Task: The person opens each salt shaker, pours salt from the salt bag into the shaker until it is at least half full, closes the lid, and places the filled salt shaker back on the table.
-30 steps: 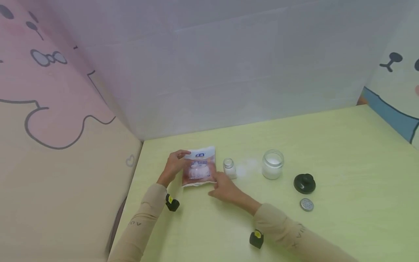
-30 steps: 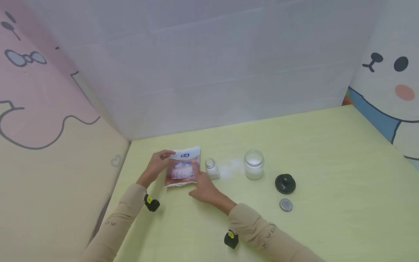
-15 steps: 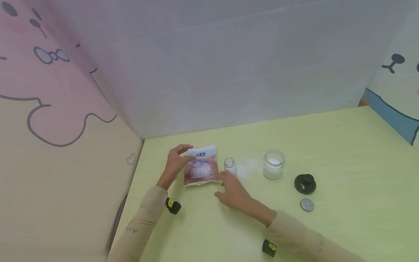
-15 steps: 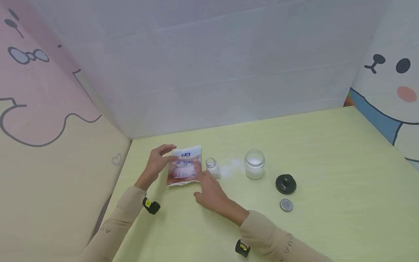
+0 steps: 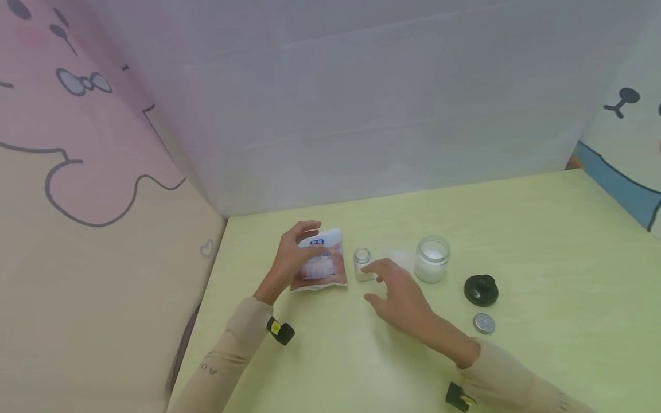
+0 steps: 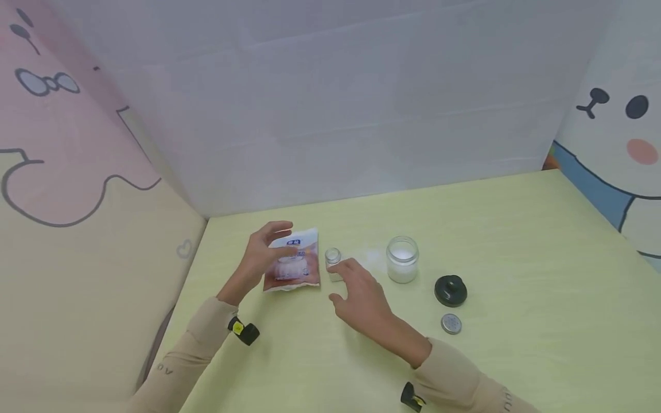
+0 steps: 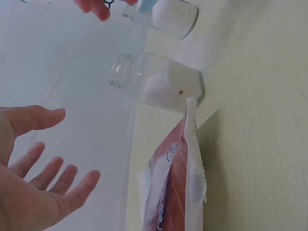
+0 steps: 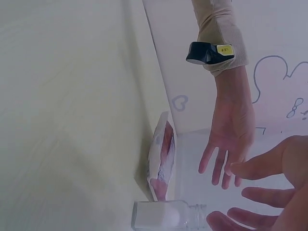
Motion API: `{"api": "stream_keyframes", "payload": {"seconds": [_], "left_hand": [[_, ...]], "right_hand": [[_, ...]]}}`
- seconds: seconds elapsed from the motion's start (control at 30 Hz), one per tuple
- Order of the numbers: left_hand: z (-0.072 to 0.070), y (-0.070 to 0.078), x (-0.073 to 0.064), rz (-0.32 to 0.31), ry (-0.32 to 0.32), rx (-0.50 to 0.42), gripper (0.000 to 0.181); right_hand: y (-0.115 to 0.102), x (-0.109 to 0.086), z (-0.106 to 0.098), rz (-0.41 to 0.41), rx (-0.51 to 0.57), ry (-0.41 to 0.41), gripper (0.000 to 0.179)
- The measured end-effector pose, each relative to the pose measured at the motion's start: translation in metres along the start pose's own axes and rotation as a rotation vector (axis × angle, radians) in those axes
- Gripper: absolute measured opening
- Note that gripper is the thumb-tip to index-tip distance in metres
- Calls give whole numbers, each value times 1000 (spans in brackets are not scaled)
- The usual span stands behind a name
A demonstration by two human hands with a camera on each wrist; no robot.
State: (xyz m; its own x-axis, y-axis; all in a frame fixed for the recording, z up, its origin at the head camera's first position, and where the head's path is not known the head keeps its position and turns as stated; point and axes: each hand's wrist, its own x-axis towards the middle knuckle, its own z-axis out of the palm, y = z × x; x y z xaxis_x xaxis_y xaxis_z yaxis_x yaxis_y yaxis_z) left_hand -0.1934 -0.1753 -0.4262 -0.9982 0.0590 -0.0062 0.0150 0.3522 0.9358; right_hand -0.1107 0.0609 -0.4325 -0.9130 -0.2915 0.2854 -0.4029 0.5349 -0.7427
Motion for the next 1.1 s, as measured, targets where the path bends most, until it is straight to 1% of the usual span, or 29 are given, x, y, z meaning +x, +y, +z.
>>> {"api": "stream_keyframes", "payload": {"seconds": [0.1, 0.27, 0.37, 0.53, 0.63, 0.8, 0.93, 1.03, 1.1], "left_hand": [[4, 1, -4, 43, -38, -50, 54], [9, 1, -10, 131, -100, -94, 52], [13, 0, -13, 155, -123, -126, 52], [20, -4, -17, 157, -142, -179, 51], [26, -8, -19, 148, -129, -189, 51], [34, -15, -21, 128, -108, -163, 55], [41, -18, -22, 132, -104, -121, 56], [46, -21, -23, 112, -108, -108, 58], [49, -23, -23, 90, -106, -104, 57]], "right_hand": [[2, -3, -9, -1, 1, 15, 40], [9, -10, -22, 12, -6, 46, 39], [17, -13, -29, -8, 3, 67, 40], [34, -16, -44, -46, 45, 87, 42], [44, -20, -53, -50, 43, 98, 42], [53, -33, -66, -48, 15, 153, 43], [59, -45, -73, -14, 1, 195, 43], [64, -54, -77, 16, -14, 226, 43], [67, -58, -79, 18, -32, 251, 43]]}}
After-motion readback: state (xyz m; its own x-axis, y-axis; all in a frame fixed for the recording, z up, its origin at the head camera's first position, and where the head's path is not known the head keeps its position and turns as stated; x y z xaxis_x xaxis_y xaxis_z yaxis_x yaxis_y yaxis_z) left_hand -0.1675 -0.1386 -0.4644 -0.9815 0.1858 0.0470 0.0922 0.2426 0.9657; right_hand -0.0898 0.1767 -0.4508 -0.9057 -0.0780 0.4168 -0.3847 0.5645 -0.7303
